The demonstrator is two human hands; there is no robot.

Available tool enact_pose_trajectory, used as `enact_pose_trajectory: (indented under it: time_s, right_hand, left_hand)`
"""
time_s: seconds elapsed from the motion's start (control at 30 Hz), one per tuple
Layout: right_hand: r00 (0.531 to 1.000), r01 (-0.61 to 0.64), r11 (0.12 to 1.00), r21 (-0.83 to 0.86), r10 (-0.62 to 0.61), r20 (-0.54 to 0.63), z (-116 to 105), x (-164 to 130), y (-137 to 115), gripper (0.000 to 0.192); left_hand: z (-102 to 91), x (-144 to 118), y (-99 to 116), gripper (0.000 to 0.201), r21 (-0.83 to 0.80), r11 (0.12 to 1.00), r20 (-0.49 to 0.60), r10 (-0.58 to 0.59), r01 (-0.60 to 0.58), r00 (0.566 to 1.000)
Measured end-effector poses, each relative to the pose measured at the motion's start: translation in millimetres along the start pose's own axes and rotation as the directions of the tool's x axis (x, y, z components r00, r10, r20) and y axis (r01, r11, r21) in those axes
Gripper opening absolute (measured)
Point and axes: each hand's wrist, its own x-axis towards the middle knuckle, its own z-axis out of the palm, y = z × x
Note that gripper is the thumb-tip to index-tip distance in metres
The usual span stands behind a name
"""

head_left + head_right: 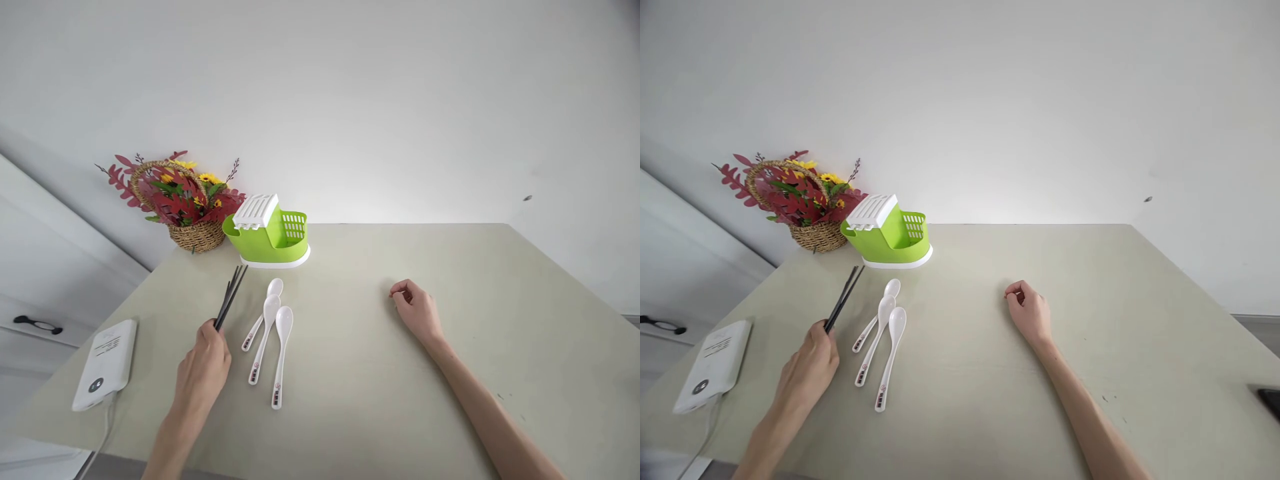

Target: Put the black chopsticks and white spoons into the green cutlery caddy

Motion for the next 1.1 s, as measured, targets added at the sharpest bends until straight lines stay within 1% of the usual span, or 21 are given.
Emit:
enact_pose_trajectory:
  time_s: [0.07, 0.1, 0.17, 0.23, 0.3, 0.37, 0.43, 0.53, 0.6, 0.7, 0.8, 0.97, 1.1]
  right_hand:
    - [1.0, -0.003, 1.0, -0.002, 0.003, 0.002, 0.3, 0.4, 0.2, 0.017]
    - [1.0, -0.002, 1.0, -0.002, 0.002, 0.003, 0.5, 0.5, 0.3, 0.016]
    - [1.0, 0.0, 1.0, -0.001, 0.0, 0.002, 0.9, 0.5, 0.5, 0.016]
    - [1.0, 0.004, 1.0, 0.0, -0.004, 0.001, 1.0, 0.2, 0.5, 0.016]
    - [1.0, 0.008, 1.0, 0.002, -0.008, 0.002, 1.0, -0.2, 0.3, 0.016]
    - [1.0, 0.012, 1.0, 0.003, -0.012, 0.0, 0.8, -0.2, -0.2, 0.016]
    - [1.0, 0.017, 1.0, 0.005, -0.017, -0.003, 0.8, 0.2, -0.7, 0.016]
    - [1.0, 0.025, 1.0, 0.01, -0.025, -0.007, 1.1, 2.0, -1.3, 0.016]
    - [1.0, 0.028, 0.999, 0.015, -0.028, -0.011, 1.4, 3.4, -1.2, 0.016]
    - [0.999, 0.032, 0.999, 0.027, -0.032, -0.019, 2.0, 4.8, -0.7, 0.017]
    - [0.999, 0.037, 0.998, 0.041, -0.036, -0.028, 2.4, 5.2, -1.0, 0.016]
    - [0.999, 0.033, 0.998, 0.047, -0.031, -0.041, 2.8, 5.0, -3.4, 0.016]
    - [0.999, 0.032, 0.998, 0.047, -0.03, -0.038, 2.9, 5.1, -3.5, 0.015]
  left_hand:
    - [1.2, -7.4, 1.1, 0.038, -0.073, 0.997, -0.081, -0.002, -0.004, 0.997]
    - [0.2, -11.9, 3.5, 0.038, -0.123, 0.992, -0.099, 0.011, -0.024, 0.995]
    - [-4.2, -23.0, 14.2, 0.037, -0.25, 0.963, -0.085, 0.083, -0.102, 0.993]
    - [-9.4, -36.2, 33.5, 0.036, -0.37, 0.906, -0.041, 0.202, -0.203, 0.978]
    - [-12.7, -49.0, 59.1, 0.035, -0.415, 0.863, -0.014, 0.311, -0.289, 0.95]
    - [-12.6, -59.0, 86.7, 0.032, -0.418, 0.821, -0.003, 0.426, -0.388, 0.905]
    - [-9.9, -65.0, 111.7, 0.029, -0.396, 0.79, 0.007, 0.512, -0.468, 0.859]
    - [-4.9, -68.1, 139.2, 0.025, -0.358, 0.767, 0.055, 0.587, -0.533, 0.807]
    - [-3.1, -68.2, 150.8, 0.023, -0.321, 0.775, 0.082, 0.595, -0.544, 0.8]
    - [-2.1, -67.7, 160.6, 0.02, -0.265, 0.805, 0.104, 0.571, -0.531, 0.814]
    - [0.0, -67.0, 165.0, 0.023, -0.221, 0.827, 0.11, 0.548, -0.517, 0.829]
    - [6.4, -66.5, 169.6, 0.024, -0.203, 0.84, 0.084, 0.527, -0.503, 0.846]
    - [6.0, -65.9, 174.2, 0.025, -0.17, 0.86, 0.096, 0.5, -0.481, 0.861]
